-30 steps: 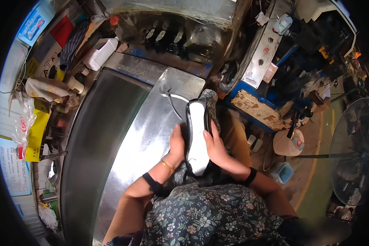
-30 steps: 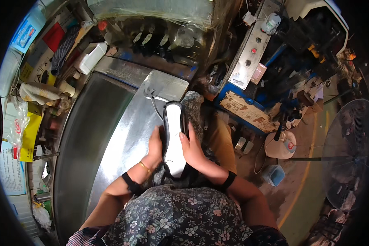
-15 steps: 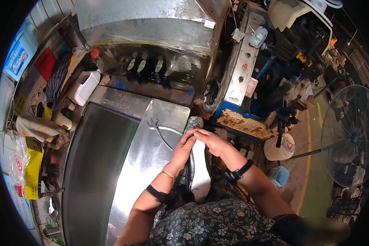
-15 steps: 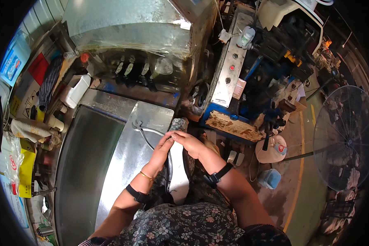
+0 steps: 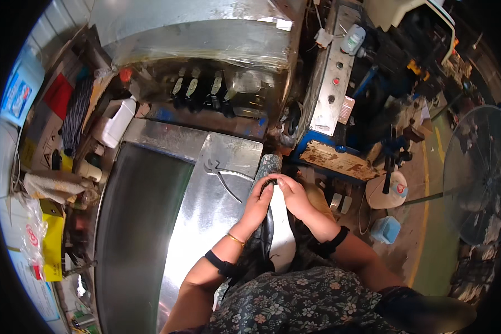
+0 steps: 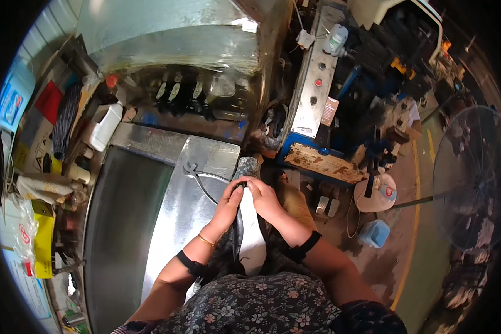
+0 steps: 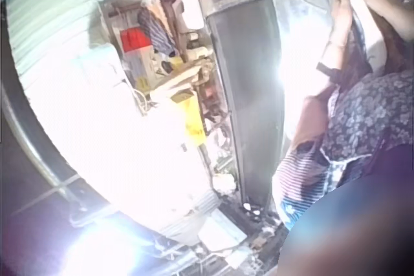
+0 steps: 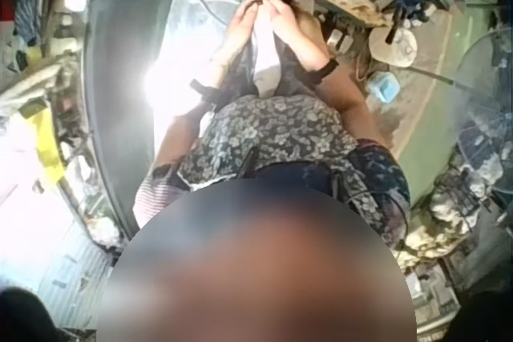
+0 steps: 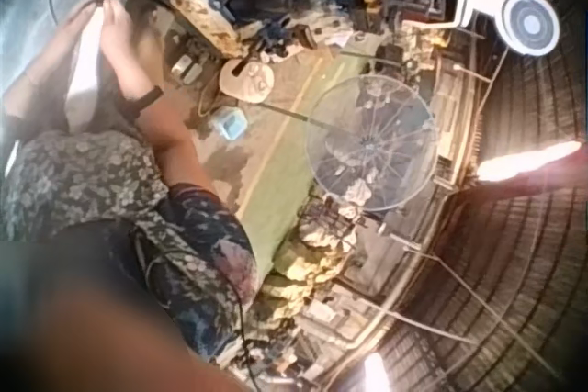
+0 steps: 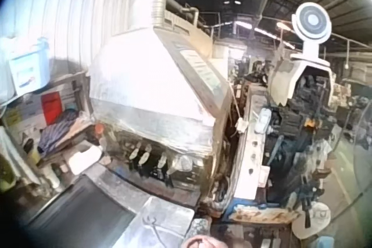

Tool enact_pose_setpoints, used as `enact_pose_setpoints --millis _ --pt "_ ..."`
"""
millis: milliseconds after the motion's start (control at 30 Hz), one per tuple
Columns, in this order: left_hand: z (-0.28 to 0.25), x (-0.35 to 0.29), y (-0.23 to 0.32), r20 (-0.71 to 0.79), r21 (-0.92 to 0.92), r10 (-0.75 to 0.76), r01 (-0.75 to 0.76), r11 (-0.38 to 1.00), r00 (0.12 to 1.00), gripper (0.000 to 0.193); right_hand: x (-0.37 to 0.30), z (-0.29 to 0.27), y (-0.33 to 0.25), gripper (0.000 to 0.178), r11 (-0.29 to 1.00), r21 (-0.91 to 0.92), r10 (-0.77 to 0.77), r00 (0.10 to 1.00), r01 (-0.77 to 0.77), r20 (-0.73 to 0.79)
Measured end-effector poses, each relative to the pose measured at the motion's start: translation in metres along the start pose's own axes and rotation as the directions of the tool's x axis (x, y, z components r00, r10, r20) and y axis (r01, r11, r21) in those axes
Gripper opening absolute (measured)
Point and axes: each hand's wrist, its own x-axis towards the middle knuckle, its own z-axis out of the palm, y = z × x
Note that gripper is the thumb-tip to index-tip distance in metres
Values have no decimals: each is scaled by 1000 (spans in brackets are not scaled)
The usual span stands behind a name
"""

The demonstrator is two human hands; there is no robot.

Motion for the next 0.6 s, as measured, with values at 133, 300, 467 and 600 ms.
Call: enact_pose_setpoints --millis 133,300,467,600 --pt "-5 1 5 39 -25 -45 45 999 998 36 -1 -23 -18 38 795 497 197 922 -349 333" --pt "3 2 12 45 42 -34 32 999 998 38 -15 -14 -14 45 1000 -1 5 997 -5 73" --pt "-41 -5 29 198 -294 -332 380 877 922 57 -18 -7 -30 87 997 10 -76 964 76 255" --pt "-93 -11 106 180 -16 -636 648 761 751 74 -51 33 -103 95 874 -113 -377 808 472 453"
